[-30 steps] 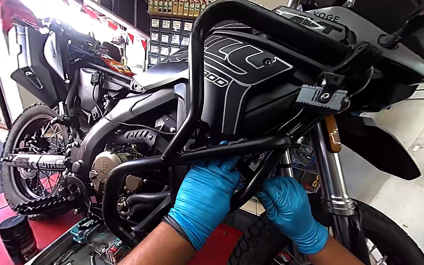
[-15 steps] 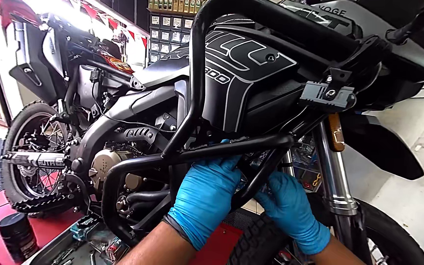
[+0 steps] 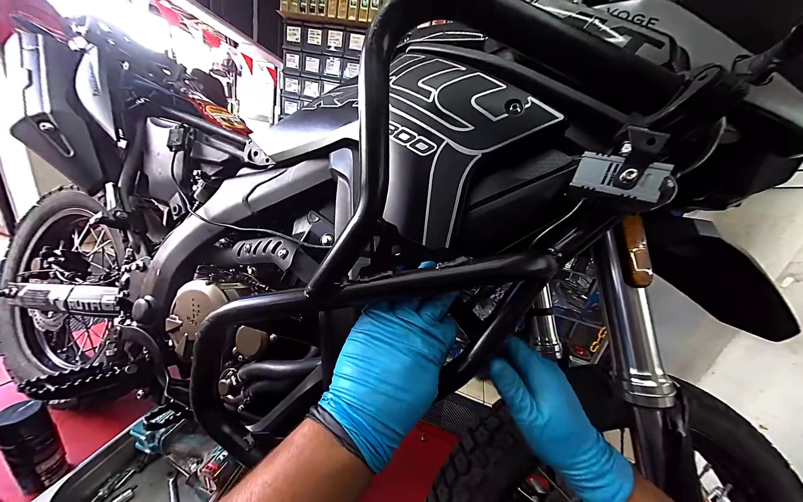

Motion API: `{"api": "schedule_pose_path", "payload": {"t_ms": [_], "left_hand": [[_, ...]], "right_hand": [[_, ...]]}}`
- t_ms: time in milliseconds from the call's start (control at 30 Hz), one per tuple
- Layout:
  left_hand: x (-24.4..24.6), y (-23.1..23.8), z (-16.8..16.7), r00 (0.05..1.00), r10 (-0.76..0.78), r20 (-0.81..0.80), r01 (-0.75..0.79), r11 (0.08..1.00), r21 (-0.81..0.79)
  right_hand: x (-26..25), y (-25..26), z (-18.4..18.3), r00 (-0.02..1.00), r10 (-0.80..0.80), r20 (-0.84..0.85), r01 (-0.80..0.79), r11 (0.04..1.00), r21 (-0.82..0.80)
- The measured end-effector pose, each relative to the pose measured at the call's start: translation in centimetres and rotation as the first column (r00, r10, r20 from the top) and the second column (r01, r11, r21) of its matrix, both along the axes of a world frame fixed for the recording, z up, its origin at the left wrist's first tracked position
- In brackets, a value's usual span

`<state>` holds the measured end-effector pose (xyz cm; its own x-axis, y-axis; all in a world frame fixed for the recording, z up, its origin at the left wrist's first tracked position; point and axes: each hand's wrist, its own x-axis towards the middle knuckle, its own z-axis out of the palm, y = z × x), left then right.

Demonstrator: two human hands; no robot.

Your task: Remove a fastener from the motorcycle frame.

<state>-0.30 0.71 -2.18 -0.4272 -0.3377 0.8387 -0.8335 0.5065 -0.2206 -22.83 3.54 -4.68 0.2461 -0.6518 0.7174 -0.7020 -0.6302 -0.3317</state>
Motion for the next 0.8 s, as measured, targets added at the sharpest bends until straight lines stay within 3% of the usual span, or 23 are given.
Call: {"api": "schedule_pose_path", "payload": {"t_ms": [67,100,167,233,300,367,433,467,533,600,633,700,800], "left_hand": [[0.0,0.0,0.0,1.0,-0.004,-0.002,0.004,1.0,0.009],[0.1,-0.1,0.0,1.0,-0.009,-0.004,0.01,1.0,0.007],[0.1,-0.1,0.0,1.0,-0.01,0.003,0.01,1.0,0.002],[0.0,-0.1,0.1,1.0,0.0,0.009,0.0,1.0,0.002],[0.0,-0.1,0.1,1.0,0.01,0.009,-0.01,1.0,0.005],[0.1,-0.1,0.1,1.0,0.018,0.008,-0.018,1.0,0.005],[0.0,0.0,0.1,0.999,0.031,0.013,-0.031,1.0,-0.001],[0.0,0.0,0.2,1.0,0.028,0.011,-0.028,1.0,-0.002],[0.0,0.0,0.2,1.0,0.025,0.009,-0.026,1.0,0.016],[0.0,0.0,0.2,1.0,0.012,0.012,-0.013,1.0,0.016],[0.0,0.0,0.2,1.0,0.011,0.013,-0.011,1.0,0.011],[0.1,0.0,0.2,1.0,0.021,0.017,-0.021,1.0,0.005],[0.1,-0.1,0.1,1.0,0.013,0.014,-0.013,1.0,0.008]], "right_hand": [[-1.2,-0.9,-0.3,0.953,-0.17,-0.252,0.058,0.914,-0.401],[-1.5,-1.2,-0.2,0.922,-0.235,-0.307,0.046,0.856,-0.515],[-1.3,-1.6,0.1,0.93,-0.23,-0.286,0.031,0.825,-0.564],[-0.5,-1.5,0.2,0.991,-0.082,-0.107,0.035,0.923,-0.384],[1.1,-0.9,0.9,0.969,0.041,0.245,-0.053,0.998,0.043],[2.4,-0.7,2.3,0.758,-0.018,0.652,-0.333,0.849,0.411],[2.7,-0.9,2.6,0.602,-0.108,0.791,-0.526,0.692,0.494],[2.4,-1.0,2.5,0.62,-0.088,0.78,-0.53,0.686,0.499],[1.4,-1.1,1.8,0.828,-0.001,0.561,-0.314,0.828,0.465],[0.0,-1.6,0.5,0.984,-0.101,0.149,0.078,0.985,0.156],[-0.6,-2.0,-0.1,0.984,-0.181,-0.006,0.18,0.981,-0.076],[-1.6,-2.8,-0.3,0.951,-0.252,-0.179,0.164,0.903,-0.397],[-1.4,-3.0,-0.1,0.965,-0.205,-0.165,0.109,0.883,-0.457]]}}
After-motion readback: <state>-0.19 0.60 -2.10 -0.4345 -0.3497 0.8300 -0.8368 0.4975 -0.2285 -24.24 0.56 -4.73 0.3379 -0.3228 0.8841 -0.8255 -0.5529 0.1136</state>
